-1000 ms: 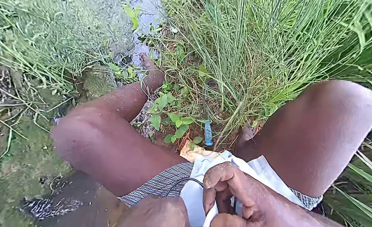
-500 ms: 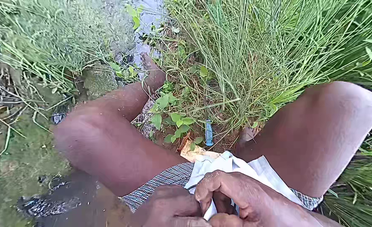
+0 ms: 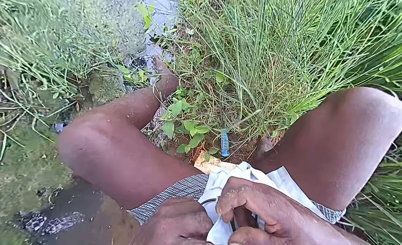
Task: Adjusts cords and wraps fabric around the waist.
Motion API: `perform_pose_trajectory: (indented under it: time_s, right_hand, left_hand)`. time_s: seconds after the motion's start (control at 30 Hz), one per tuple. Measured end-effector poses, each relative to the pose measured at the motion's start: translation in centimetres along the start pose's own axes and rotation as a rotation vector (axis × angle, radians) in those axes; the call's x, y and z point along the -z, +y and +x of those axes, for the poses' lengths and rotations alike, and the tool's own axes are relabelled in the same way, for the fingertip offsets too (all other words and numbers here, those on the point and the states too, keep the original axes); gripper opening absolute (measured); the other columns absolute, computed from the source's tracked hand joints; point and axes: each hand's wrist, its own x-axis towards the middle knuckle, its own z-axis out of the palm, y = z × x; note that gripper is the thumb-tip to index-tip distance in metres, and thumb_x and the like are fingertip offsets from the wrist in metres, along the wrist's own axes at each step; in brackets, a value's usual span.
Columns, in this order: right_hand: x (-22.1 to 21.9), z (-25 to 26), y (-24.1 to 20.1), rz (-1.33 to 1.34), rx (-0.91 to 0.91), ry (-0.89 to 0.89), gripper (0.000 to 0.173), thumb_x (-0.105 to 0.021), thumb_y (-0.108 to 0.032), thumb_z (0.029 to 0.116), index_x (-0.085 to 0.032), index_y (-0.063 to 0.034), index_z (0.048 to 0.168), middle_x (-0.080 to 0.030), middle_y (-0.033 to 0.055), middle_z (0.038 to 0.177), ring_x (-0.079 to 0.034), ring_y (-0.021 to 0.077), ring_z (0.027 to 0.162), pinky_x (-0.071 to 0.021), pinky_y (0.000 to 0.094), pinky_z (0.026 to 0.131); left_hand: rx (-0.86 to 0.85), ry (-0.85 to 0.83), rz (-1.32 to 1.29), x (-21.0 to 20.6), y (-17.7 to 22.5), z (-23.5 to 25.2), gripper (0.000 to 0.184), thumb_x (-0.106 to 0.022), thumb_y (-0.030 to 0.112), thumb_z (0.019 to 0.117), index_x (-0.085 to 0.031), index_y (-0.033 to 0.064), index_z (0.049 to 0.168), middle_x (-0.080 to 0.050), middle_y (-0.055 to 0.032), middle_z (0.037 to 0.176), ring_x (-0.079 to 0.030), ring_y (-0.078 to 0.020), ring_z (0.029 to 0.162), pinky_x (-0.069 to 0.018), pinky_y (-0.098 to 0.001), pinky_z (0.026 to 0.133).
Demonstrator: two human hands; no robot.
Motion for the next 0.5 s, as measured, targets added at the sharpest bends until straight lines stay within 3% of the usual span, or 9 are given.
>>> perform_pose_trajectory:
  time_s: [0.17,0.33,0.5]
  right_hand:
    - [-0.2,0.2,-0.3,0.042,0.069,-0.059,0.017,-0.058,-0.005,0.1013,-0.056,0.0057,0.114,-0.058,0.0132,0.085,-0.057,0.0114,0.072,-0.0500,0.0189,0.068]
    - [-0.3,0.4,-0.4,0.099,0.102,-0.090,0.014,-0.057,-0.004,0.1017,-0.059,0.0068,0.111,-0.061,0.0155,0.090,-0.060,0.0107,0.077,-0.0507,0.0184,0.073]
    - [-0.7,0.2,-1.1,0.100,0.111,-0.034,0.019,-0.057,-0.006,0.1006,-0.065,0.0093,0.109,-0.069,0.0182,0.093,-0.067,0.0148,0.087,-0.0535,0.0237,0.082]
  left_hand:
    - [-0.032,0.003,-0.002,-0.1,-0.1,-0.1,0.015,-0.056,0.020,0.1064,-0.068,0.0119,0.105,-0.067,-0.0090,0.097,-0.066,-0.0163,0.095,-0.0530,-0.0274,0.087]
    - [-0.044,0.015,0.034,0.2,0.0,-0.3,0.015,-0.054,0.022,0.1070,-0.067,0.0131,0.105,-0.068,-0.0074,0.098,-0.065,-0.0160,0.099,-0.0518,-0.0281,0.091]
    - [-0.031,0.115,0.188,-0.4,1.2,0.1,0.018,-0.051,0.018,0.1075,-0.066,0.0110,0.102,-0.070,-0.0114,0.091,-0.068,-0.0237,0.094,-0.0527,-0.0374,0.092]
